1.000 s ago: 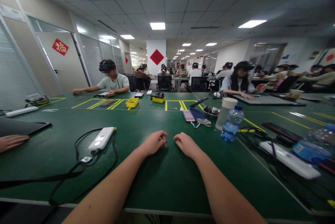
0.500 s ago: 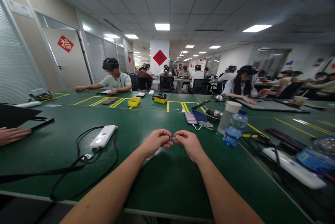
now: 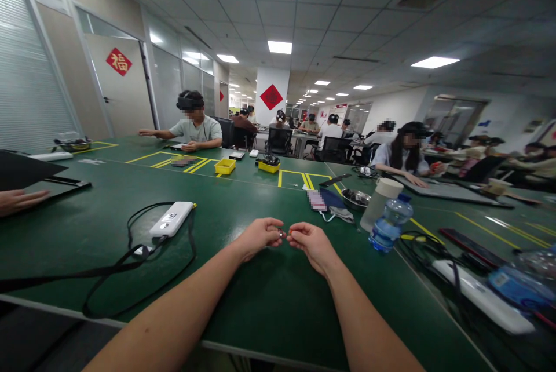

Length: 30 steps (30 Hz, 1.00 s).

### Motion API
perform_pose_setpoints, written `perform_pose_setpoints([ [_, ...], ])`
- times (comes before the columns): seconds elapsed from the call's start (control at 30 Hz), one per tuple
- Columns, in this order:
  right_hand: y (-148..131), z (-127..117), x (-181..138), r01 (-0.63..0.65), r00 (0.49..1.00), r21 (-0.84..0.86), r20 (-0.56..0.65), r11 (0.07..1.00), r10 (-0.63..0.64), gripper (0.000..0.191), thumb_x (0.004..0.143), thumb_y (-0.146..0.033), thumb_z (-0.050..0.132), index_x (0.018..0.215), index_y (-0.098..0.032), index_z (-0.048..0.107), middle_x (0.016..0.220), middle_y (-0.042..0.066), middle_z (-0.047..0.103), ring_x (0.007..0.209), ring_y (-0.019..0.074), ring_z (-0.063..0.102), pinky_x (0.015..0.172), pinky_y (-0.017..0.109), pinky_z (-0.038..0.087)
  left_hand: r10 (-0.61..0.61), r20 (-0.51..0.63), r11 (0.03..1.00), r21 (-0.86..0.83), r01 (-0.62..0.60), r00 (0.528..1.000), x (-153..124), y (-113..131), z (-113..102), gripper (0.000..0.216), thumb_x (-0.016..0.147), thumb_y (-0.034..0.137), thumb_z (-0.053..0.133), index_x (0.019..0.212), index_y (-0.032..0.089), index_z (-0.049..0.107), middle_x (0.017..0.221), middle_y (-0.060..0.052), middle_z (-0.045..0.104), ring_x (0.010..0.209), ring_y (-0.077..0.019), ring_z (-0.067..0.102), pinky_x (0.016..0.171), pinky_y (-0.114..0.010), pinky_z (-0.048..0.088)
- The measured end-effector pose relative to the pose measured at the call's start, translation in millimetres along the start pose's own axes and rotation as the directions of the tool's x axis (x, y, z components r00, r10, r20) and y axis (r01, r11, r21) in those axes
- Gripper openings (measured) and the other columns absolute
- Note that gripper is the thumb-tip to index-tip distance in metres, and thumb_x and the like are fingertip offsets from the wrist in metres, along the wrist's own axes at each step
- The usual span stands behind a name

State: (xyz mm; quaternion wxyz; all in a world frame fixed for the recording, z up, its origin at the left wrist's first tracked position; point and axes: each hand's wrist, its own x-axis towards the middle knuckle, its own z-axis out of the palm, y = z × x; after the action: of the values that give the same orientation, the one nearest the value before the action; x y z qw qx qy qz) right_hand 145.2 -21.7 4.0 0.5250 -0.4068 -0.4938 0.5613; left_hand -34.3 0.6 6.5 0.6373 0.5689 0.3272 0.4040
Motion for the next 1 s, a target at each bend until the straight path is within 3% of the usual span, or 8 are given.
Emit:
perform_pose_setpoints([
  [0.17,0.9,-2.3,1.5,-0.056,0.998,0.016,-0.024,0.998,0.056,0.019,0.065,-0.021,0.068,0.081,-0.013,0.063,0.078,0.006,0.066,0.073,0.0153,0.065,0.073,0.029,0.052,-0.042,0.009,0.999,-0.024,0.042,0.999,-0.9,1.3,3.0,0.023,0.07,0.012,0.062,0.093,0.009,0.06,0.082,-0.009,0.066,0.066,-0.01,0.062,0.069,-0.024,0.051],
  [0.3,-2.7,-0.9,0.4,-0.123,0.992,0.061,-0.007,0.991,0.124,0.018,0.066,-0.018,0.067,0.082,-0.011,0.064,0.082,0.01,0.067,0.081,0.0186,0.065,0.075,0.03,0.052,-0.087,-0.031,0.995,-0.044,0.085,0.996,-0.3,0.5,1.5,0.029,0.071,0.013,0.062,0.099,0.009,0.059,0.081,-0.01,0.066,0.064,-0.0107,0.063,0.065,-0.023,0.052],
  [0.67,-5.3,-0.7,0.1,-0.101,0.993,0.152,0.068,0.983,0.091,0.017,0.071,-0.019,0.063,0.086,-0.01,0.063,0.084,0.011,0.068,0.076,0.0168,0.066,0.072,0.028,0.053,-0.087,0.016,0.961,-0.262,0.088,0.996,1.1,1.3,-1.5,0.029,0.081,0.028,0.053,0.099,0.006,0.059,0.09,-0.016,0.066,0.072,-0.0162,0.065,0.069,-0.026,0.053],
  [1.0,-4.9,0.2,-0.8,-0.175,0.984,0.134,0.058,0.976,0.168,0.016,0.07,-0.009,0.062,0.085,-0.009,0.064,0.085,0.011,0.068,0.078,0.0173,0.066,0.072,0.027,0.054,-0.161,0.013,0.952,-0.261,0.158,0.987,0.7,-0.5,-2.4,0.035,0.083,0.036,0.049,0.097,0.006,0.059,0.09,-0.016,0.065,0.075,-0.0165,0.065,0.069,-0.025,0.052],
])
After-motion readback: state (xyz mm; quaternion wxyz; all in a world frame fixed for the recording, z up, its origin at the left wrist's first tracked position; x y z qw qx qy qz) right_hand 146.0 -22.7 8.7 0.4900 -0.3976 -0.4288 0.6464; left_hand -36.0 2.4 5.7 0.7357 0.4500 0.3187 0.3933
